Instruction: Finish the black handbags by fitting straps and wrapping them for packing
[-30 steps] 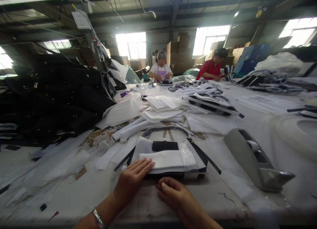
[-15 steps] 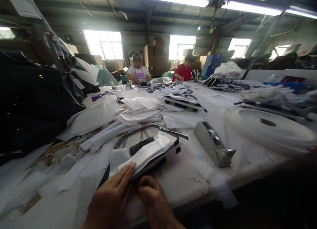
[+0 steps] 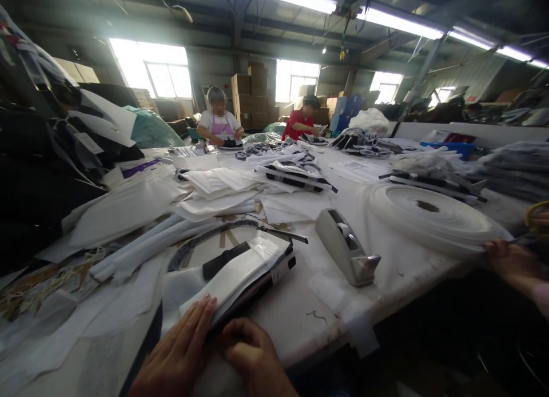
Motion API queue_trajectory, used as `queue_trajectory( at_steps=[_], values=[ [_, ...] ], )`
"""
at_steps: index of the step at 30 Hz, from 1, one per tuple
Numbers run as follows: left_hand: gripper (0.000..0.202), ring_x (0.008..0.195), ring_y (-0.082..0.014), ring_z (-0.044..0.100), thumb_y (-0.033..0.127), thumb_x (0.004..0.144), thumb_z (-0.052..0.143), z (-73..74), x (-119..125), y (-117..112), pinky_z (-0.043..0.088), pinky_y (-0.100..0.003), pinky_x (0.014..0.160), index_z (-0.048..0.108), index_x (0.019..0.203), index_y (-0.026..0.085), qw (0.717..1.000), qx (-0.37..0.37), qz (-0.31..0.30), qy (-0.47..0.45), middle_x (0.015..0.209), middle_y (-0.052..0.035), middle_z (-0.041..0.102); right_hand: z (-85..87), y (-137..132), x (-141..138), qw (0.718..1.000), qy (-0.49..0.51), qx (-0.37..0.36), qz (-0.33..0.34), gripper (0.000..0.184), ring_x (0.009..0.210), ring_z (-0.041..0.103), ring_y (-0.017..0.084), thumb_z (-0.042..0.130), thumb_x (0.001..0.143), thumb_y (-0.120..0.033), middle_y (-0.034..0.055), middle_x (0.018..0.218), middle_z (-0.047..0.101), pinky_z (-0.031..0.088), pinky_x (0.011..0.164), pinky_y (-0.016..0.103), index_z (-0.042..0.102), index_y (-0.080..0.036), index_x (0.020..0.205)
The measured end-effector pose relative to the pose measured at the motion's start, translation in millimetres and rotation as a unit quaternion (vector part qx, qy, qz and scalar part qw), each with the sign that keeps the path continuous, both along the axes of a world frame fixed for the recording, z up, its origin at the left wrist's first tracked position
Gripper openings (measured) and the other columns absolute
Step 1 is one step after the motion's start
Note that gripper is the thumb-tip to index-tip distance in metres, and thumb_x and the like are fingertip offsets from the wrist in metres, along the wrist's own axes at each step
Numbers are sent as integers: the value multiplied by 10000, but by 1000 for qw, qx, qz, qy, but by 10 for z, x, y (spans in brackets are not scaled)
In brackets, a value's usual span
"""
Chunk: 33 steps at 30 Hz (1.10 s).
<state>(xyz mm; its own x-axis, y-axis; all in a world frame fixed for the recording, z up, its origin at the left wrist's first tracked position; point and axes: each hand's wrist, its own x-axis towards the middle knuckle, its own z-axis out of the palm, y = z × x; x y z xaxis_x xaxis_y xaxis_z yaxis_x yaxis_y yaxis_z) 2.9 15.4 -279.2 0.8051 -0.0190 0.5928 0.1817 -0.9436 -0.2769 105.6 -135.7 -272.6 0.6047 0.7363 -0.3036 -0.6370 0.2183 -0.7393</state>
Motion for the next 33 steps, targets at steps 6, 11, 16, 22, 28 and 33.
queue_trajectory(
  at_steps=[6, 11, 16, 22, 28, 33],
  values=[
    [691, 1251, -188, 585, 22, 940, 280, 10, -17, -75, 504, -283, 985, 158, 1574, 266, 998, -31, 18, 51, 1473, -3, 511, 369, -755, 544, 855, -482, -179, 65, 230, 948, 691, 227, 609, 863, -269, 61, 1037, 738, 520, 876, 339, 715, -215, 1060],
    [618, 1189, -206, 634, 149, 975, 361, -8, -18, -54, 552, -278, 941, 224, 1558, 304, 998, -50, 2, 32, 1453, 6, 534, 379, -1406, 1249, 598, -649, -457, -109, 341, 1139, 610, 358, 581, 915, -335, 141, 1202, 699, 458, 993, 539, 683, -162, 1191],
    [570, 1177, -205, 640, 218, 999, 382, -36, -15, -4, 563, -279, 917, 258, 1551, 290, 999, -39, 9, 19, 1469, 12, 511, 251, -1575, 1466, 597, -611, -517, -56, 413, 918, 682, 362, 716, 831, -277, 114, 947, 750, 537, 842, 573, 672, -142, 1219],
    [549, 1067, -191, 700, 305, 1022, 334, 64, 22, 28, 612, -268, 759, 230, 1560, 267, 998, -43, 39, -10, 1426, -2, 561, 225, -1324, 1088, 633, -673, -373, -83, 82, 932, 688, 224, 648, 909, -288, 12, 918, 740, 378, 1111, 545, 724, -263, 924],
    [617, 917, -206, 744, 284, 1004, 415, 228, 52, 18, 599, -268, 616, 162, 1562, 352, 987, -110, 114, -18, 1362, -2, 623, -22, -966, 559, 701, -704, -116, 25, 186, 769, 723, 145, 578, 954, -331, 26, 814, 739, 429, 1104, 455, 712, -214, 901],
    [660, 923, -214, 739, 267, 993, 457, 264, 55, 1, 595, -276, 690, 138, 1558, 390, 981, -136, 140, -17, 1364, 2, 622, 118, -1027, 534, 732, -658, -99, 144, 301, 919, 731, 177, 524, 968, -470, 35, 969, 772, 498, 1030, 355, 698, -240, 1052]
  ],
)
